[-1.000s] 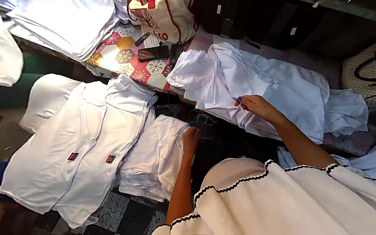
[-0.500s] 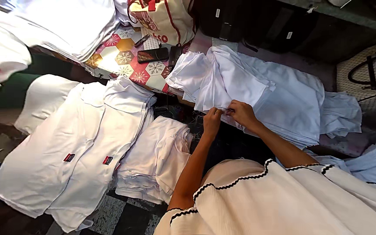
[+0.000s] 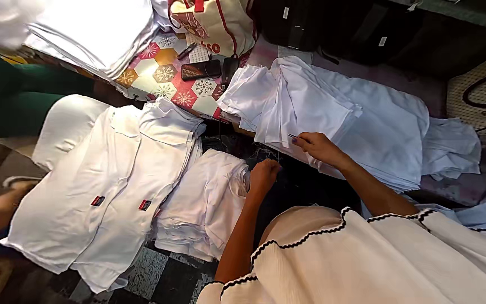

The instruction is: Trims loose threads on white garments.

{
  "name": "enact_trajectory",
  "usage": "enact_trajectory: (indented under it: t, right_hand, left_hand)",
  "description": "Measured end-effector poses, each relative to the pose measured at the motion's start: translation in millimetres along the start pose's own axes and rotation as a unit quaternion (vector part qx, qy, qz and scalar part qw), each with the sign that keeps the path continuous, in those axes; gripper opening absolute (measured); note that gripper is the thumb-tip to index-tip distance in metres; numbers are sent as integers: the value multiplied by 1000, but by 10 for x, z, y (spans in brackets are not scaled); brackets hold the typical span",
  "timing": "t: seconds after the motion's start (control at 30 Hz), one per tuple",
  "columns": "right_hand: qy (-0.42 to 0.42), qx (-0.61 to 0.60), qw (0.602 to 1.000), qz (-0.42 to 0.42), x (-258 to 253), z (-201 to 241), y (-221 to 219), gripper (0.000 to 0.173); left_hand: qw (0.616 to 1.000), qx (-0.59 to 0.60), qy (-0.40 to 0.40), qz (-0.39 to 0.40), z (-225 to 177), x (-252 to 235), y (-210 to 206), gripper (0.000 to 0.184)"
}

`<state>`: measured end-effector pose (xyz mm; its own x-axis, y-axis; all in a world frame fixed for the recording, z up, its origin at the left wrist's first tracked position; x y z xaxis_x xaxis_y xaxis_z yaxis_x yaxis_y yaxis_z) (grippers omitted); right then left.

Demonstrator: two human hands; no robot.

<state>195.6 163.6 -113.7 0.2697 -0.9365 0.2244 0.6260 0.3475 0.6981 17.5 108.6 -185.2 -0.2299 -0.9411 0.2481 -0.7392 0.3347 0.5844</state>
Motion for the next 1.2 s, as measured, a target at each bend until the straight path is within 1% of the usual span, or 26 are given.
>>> enact_trajectory:
  t: [0.03,0.1,0.17,0.2,0.23,0.3,0.37,0.43,0.47,0.5,0.6,0.67,0.73,0.77,0.83,0.87,0.9,0.97,1.07,1.13,1.2]
  right_hand:
    - [-15,-23,1000,11,9,-40,-33,38]
    - [-16,-25,1000,9,22,-44,-90,31]
    - [-3,19,1000,-15,27,26,-205,41]
    - [6,51,998,-30,21,65,-282,44]
    - [21,84,995,-46,-1,82,-366,42]
    - [70,140,984,-88,-93,35,-489,31]
    - [116,152,974,-124,-152,-40,-476,26]
    - [149,155,965,-151,-117,-56,-384,23]
    - [151,159,964,-151,-96,-62,-345,22]
    - [135,168,968,-127,-93,-86,-334,22]
    - [22,174,984,34,-121,-175,-381,30]
    - [-21,106,991,79,-115,-129,-322,30]
    - [-78,-19,993,81,-65,-142,-283,35]
    - [-118,-106,984,85,-32,-169,-291,39]
    - [-192,-267,937,120,38,-245,-371,48]
    - [-217,-317,912,143,65,-285,-420,52]
    - [-237,-351,892,157,90,-311,-449,53]
    - [-261,-376,871,177,120,-330,-485,49]
    - [-258,-385,864,195,112,-276,-514,46]
    - [-230,-368,881,187,82,-211,-477,44]
    - [-213,-324,910,145,32,-205,-388,43]
  left_hand:
    - [999,-22,25,-20,-44,1,47,29]
    - [991,-32,39,-121,-132,-61,99,38]
    - [974,-44,3,-221,-215,-211,25,43]
    - [967,-58,-19,-249,-211,-321,-58,41]
    - [958,-71,-46,-275,-169,-430,-144,33]
    - [939,-74,-104,-321,-92,-556,-209,16]
    - [937,-65,-126,-320,-86,-547,-119,14]
    - [944,-47,-113,-307,-61,-455,43,15]
    - [948,-29,-106,-300,-34,-413,120,16]
    - [954,-6,-100,-282,-2,-380,179,16]
    - [967,66,-92,-228,69,-294,210,15]
    - [966,101,-87,-220,96,-222,154,15]
    - [962,146,-68,-223,72,-114,85,15]
    - [959,157,-63,-227,33,-63,61,15]
    - [953,151,-77,-249,-60,29,15,15]
    - [950,141,-91,-263,-103,64,-7,14]
    - [945,130,-108,-279,-139,85,-25,14]
    - [938,116,-134,-298,-176,99,-52,12]
    - [938,103,-154,-293,-215,86,-98,12]
    - [935,90,-177,-295,-254,67,-148,12]
    - [930,79,-205,-294,-304,46,-209,12]
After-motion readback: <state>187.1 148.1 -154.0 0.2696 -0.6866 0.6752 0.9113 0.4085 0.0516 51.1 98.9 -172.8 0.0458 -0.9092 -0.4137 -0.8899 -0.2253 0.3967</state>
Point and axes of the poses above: each hand's wrist, its own x-axis away from the middle knuckle, its own y-axis out of the back of the hand, z = x × y, the point moved 6 cm from there along -x, towards the middle knuckle, and after that the axes turned 3 degrees about -z, right-handed, at the moved point
